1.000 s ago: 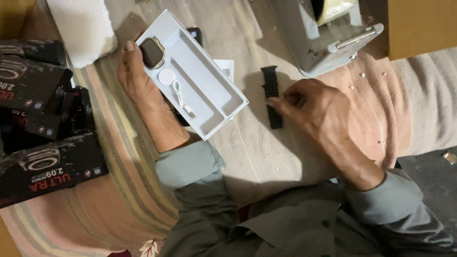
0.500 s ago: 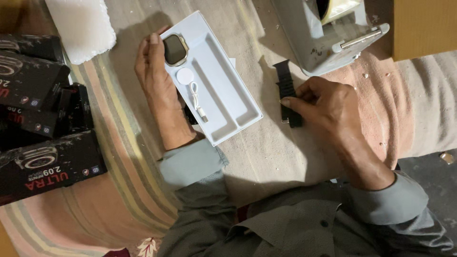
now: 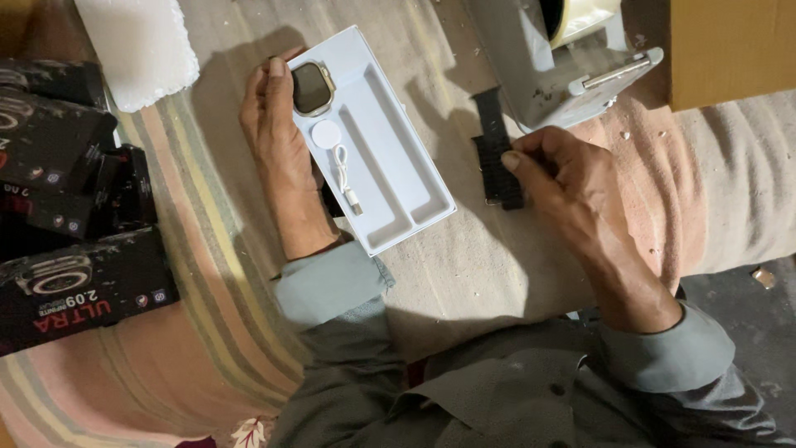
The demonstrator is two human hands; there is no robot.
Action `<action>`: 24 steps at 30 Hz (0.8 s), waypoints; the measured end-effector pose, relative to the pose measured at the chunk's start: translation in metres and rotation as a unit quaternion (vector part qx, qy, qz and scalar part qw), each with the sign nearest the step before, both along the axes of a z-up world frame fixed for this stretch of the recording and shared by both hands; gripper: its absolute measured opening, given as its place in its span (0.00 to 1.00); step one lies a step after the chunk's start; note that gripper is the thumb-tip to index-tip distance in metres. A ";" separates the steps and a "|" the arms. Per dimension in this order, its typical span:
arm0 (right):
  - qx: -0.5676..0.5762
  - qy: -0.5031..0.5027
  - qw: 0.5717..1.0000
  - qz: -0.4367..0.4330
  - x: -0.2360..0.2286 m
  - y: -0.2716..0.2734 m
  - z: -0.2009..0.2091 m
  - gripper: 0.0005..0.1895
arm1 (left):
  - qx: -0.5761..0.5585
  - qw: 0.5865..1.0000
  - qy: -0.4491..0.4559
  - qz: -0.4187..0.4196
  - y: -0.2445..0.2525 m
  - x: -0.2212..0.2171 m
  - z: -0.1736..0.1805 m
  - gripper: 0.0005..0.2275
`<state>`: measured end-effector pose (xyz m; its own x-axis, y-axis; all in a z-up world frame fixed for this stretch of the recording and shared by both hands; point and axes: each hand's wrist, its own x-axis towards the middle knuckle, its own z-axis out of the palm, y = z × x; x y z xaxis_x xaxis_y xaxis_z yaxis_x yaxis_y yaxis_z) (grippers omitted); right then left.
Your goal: The person opens a smartwatch box, removes the watch and strap, places them into a small cardboard box, and seals it with tape. The person repeats this process with a second smartwatch.
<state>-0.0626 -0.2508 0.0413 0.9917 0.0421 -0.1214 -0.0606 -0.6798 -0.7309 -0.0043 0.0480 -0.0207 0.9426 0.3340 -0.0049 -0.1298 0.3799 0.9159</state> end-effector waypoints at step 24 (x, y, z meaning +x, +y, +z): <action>0.145 0.021 0.988 -0.054 -0.003 0.038 0.034 0.06 | 0.094 0.991 -0.016 -0.093 -0.049 -0.001 0.009 0.15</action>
<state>-0.0651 -0.2127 0.0748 0.9866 -0.0243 -0.1614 -0.1561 -0.4294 -0.8895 -0.0055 -0.0010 -0.0116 0.9867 0.1457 0.0722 -0.1038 0.2229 0.9693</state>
